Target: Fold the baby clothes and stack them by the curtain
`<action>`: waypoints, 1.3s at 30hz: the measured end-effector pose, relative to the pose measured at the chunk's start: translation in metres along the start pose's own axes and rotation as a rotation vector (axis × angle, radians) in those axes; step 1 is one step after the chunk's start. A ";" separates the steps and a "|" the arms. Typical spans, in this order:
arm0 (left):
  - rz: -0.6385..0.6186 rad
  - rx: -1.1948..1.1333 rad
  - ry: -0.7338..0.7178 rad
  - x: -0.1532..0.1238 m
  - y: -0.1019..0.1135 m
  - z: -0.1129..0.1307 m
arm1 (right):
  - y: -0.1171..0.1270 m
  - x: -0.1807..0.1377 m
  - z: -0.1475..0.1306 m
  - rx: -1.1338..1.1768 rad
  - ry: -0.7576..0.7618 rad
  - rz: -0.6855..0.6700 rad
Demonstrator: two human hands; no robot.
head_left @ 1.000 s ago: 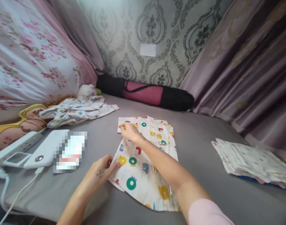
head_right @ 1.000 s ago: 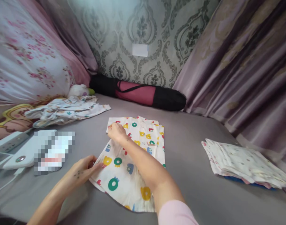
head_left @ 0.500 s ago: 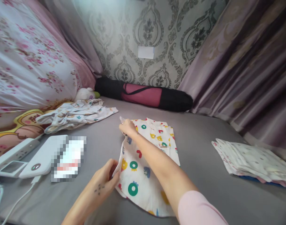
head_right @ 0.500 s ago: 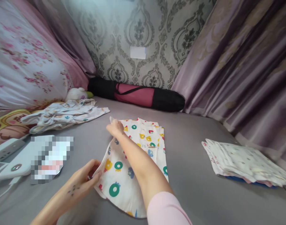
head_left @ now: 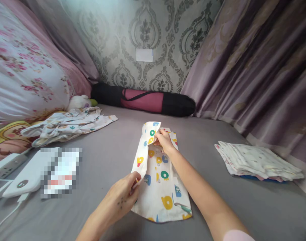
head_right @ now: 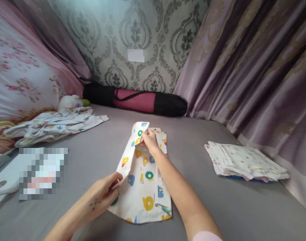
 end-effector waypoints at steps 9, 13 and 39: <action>0.009 0.022 0.044 0.006 0.004 -0.002 | 0.045 0.006 0.037 -0.380 -0.148 0.125; 0.116 0.124 -0.053 0.009 0.013 -0.004 | 0.053 -0.012 -0.008 -0.826 0.129 0.422; 0.148 0.677 -0.397 0.007 -0.033 -0.004 | -0.070 0.074 -0.003 -1.224 0.307 0.082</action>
Point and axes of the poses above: each hand's wrist, its own x-axis towards the middle knuckle, its own y-axis out of the back of the hand, z = x × y, the point moved 9 cm from there along x, towards the middle knuckle, and after that the axes turned 15 degrees about -y, right-handed, at the moved point
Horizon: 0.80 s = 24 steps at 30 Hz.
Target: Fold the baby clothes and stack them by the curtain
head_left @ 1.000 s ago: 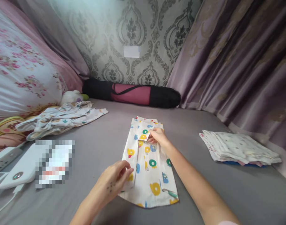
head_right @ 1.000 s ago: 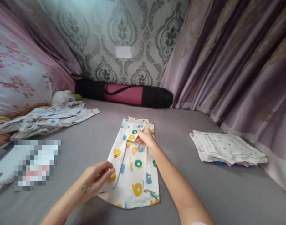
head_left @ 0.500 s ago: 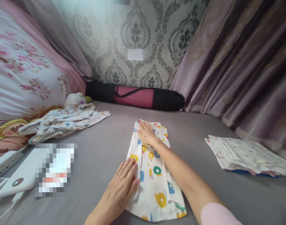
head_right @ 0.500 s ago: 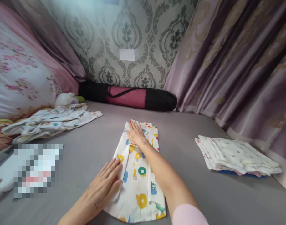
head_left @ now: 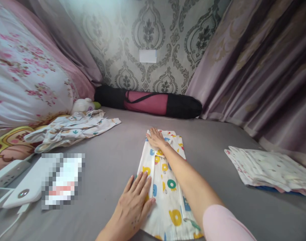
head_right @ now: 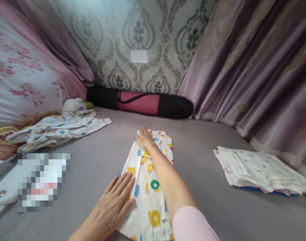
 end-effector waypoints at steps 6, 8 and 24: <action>0.041 -0.044 0.067 -0.001 0.007 -0.008 | 0.005 -0.020 -0.023 -0.014 0.155 0.095; 0.049 -0.034 0.044 0.000 0.005 -0.007 | -0.007 -0.019 -0.025 -0.023 0.139 0.071; 0.045 -0.115 0.021 -0.001 0.010 -0.007 | 0.017 -0.053 0.043 -0.001 0.058 0.143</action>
Point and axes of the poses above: each hand's wrist, its own x-axis towards the middle knuckle, its own y-axis out of the back of the hand, z = x × y, the point moved 9 cm from there along x, towards the middle knuckle, and after that the axes turned 15 degrees about -y, right-handed, at the moved point
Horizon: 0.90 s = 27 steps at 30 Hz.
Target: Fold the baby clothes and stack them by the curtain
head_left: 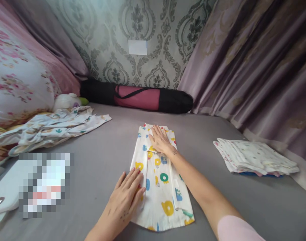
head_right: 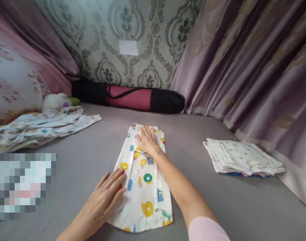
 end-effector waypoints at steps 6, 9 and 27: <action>-0.036 -0.102 0.034 0.003 0.001 0.000 | -0.017 0.002 0.019 -0.011 -0.062 -0.090; 0.026 -0.172 0.128 0.000 0.005 -0.011 | -0.009 -0.005 0.012 0.035 -0.033 -0.099; 0.448 -0.403 0.789 -0.044 0.035 -0.064 | -0.021 -0.091 -0.068 -0.037 0.256 -0.092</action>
Point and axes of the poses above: each hand's wrist, its own x-axis towards the middle knuckle, its own y-axis out of the back of the hand, z = x × y, the point moved 9 cm from there along x, towards the middle knuckle, and after that the axes turned 15 degrees about -y, right-handed, at the moved point
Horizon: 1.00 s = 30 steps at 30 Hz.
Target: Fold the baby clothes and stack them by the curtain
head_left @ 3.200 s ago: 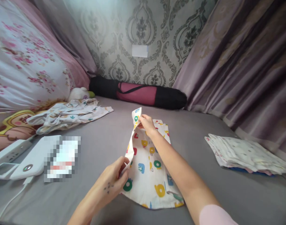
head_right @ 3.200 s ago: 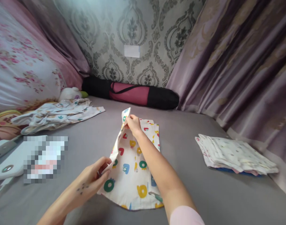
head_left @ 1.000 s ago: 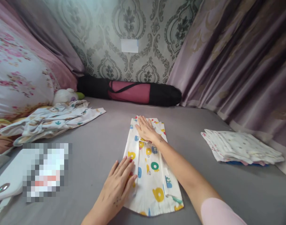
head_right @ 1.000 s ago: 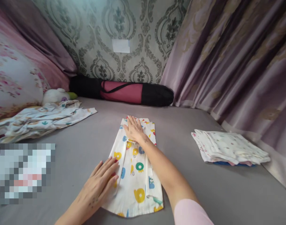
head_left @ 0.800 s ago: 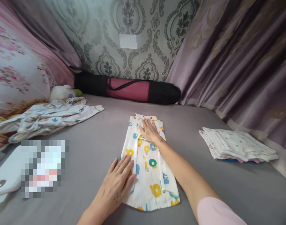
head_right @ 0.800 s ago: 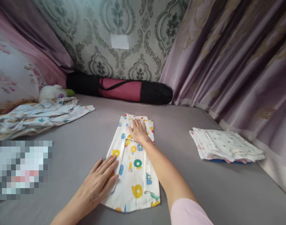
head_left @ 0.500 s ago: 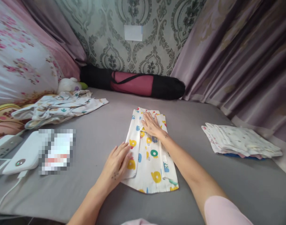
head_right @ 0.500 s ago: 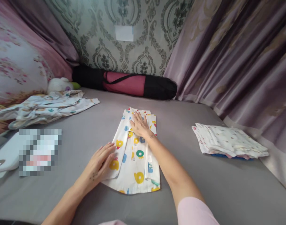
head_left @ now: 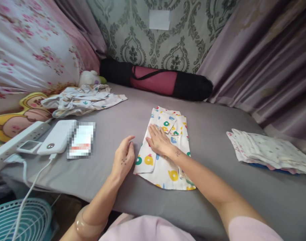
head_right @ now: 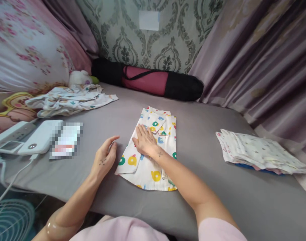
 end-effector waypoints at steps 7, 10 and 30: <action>0.030 -0.034 0.007 0.000 0.004 0.000 | 0.001 -0.032 -0.029 0.034 0.041 -0.014; 0.036 -0.051 -0.009 0.000 0.004 0.000 | 0.000 -0.053 -0.050 0.058 0.105 -0.052; -0.479 0.205 -0.703 -0.029 -0.041 0.067 | 0.052 -0.159 0.025 0.079 -0.149 0.198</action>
Point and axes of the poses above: each hand's wrist, its own x-axis towards the middle knuckle, its own y-axis out of the back of the hand, z = x × y, the point moved 9 cm from there along x, towards the middle knuckle, and after that the axes turned 15 degrees about -y, right-handed, at the moved point
